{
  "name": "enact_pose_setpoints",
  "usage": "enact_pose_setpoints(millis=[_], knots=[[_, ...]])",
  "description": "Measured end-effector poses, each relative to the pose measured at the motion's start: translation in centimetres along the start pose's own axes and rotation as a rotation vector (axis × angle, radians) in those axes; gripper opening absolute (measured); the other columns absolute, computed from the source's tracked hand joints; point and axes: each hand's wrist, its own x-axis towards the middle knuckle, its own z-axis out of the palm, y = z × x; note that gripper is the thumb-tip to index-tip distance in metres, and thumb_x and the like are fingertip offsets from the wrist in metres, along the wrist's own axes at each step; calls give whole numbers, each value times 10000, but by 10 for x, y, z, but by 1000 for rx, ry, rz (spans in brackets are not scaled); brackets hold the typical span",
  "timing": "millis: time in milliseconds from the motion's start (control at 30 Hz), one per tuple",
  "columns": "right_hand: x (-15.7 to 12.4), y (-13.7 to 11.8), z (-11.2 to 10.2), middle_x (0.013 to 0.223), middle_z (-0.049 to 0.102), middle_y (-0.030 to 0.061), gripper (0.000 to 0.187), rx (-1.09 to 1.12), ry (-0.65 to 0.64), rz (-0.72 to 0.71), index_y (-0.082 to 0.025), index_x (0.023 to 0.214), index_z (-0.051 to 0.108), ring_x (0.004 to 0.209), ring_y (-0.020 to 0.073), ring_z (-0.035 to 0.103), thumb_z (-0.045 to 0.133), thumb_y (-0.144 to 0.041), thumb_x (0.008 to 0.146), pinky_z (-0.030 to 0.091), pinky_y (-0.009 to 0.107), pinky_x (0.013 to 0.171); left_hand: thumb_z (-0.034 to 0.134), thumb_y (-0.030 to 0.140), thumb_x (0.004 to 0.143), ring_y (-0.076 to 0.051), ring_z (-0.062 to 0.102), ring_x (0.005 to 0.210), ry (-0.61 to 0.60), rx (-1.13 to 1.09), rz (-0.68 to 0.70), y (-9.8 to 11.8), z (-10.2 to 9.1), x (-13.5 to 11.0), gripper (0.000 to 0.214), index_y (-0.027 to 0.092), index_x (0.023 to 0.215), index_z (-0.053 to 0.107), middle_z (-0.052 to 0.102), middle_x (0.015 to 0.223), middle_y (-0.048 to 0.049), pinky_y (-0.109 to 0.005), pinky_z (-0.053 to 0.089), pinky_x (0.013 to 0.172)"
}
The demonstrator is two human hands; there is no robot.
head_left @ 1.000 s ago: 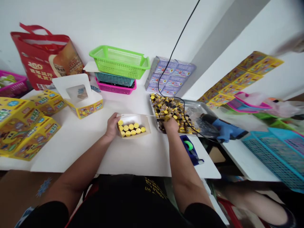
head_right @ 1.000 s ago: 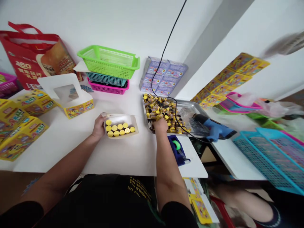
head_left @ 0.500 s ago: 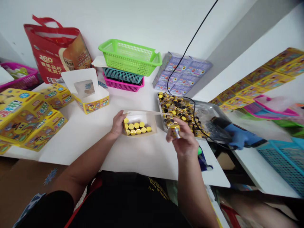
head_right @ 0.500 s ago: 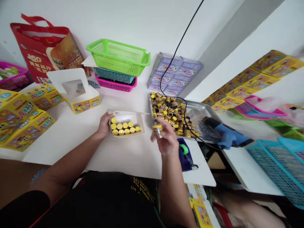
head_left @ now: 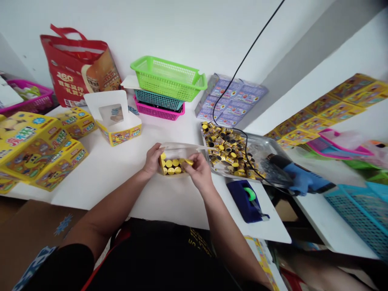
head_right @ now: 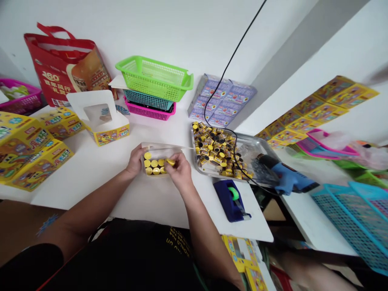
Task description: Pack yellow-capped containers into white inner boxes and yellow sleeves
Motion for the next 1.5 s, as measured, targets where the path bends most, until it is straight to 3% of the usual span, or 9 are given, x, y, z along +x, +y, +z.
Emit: enact_pose_setpoints(millis=[133,367,767,867,1000,1067,1133,1300,1500], knots=[[2,12,-11,924,667,71,226,-478,91,-121,-238,904,487,819,232,622,622,-406,835,531,392,811,697,468,767,-185,539,711,7,36,-16,2,2,-2,286,191,747,627,559,691,13,-292,430,669],[27,-4,-9,1000,663,163,61,-1025,-233,-334,-178,981,576,1038,312,581,594,-210,933,485,397,876,697,459,750,-176,505,702,-6,56,-16,7,4,-4,297,195,688,577,540,682,11,-291,401,658],[33,-3,-8,1156,666,208,370,-1195,-512,-218,-82,1082,673,1126,300,575,411,46,854,460,362,964,682,466,729,-177,483,691,-23,90,-16,15,6,-6,285,198,683,597,526,661,13,-301,387,660],[25,-4,-18,1133,672,189,318,-1107,-374,-299,-127,997,685,1105,291,577,427,8,868,472,356,943,679,469,725,-175,479,685,-19,88,-20,16,7,-5,287,197,681,597,525,654,13,-301,378,652],[15,7,-45,1001,667,136,233,-914,129,-368,-190,929,668,988,257,608,442,-135,942,492,354,887,677,473,709,-172,474,682,-7,76,-26,17,6,-5,291,195,683,593,523,653,15,-298,372,645],[18,19,-61,937,656,106,193,-825,412,-278,-197,899,659,927,244,617,468,-188,921,497,359,865,677,472,701,-170,473,680,3,75,-30,18,6,-4,292,194,688,589,522,654,19,-294,374,645],[27,34,-77,903,655,90,156,-775,562,-75,-185,865,659,889,242,624,505,-210,862,502,366,854,677,467,704,-171,480,693,16,92,-16,18,5,-4,288,193,694,588,525,665,21,-292,380,658],[52,67,-103,1025,729,152,291,-775,392,576,-129,1046,716,971,288,683,596,-202,792,520,368,873,680,468,726,-197,525,762,59,137,34,16,1,-1,285,192,714,609,540,705,7,-294,420,707],[67,90,-96,1061,759,157,419,-781,300,711,-155,1124,723,1039,316,709,752,-196,707,536,357,879,720,472,746,-188,524,694,81,52,2,0,-5,5,298,189,732,626,505,649,25,-292,444,685]])
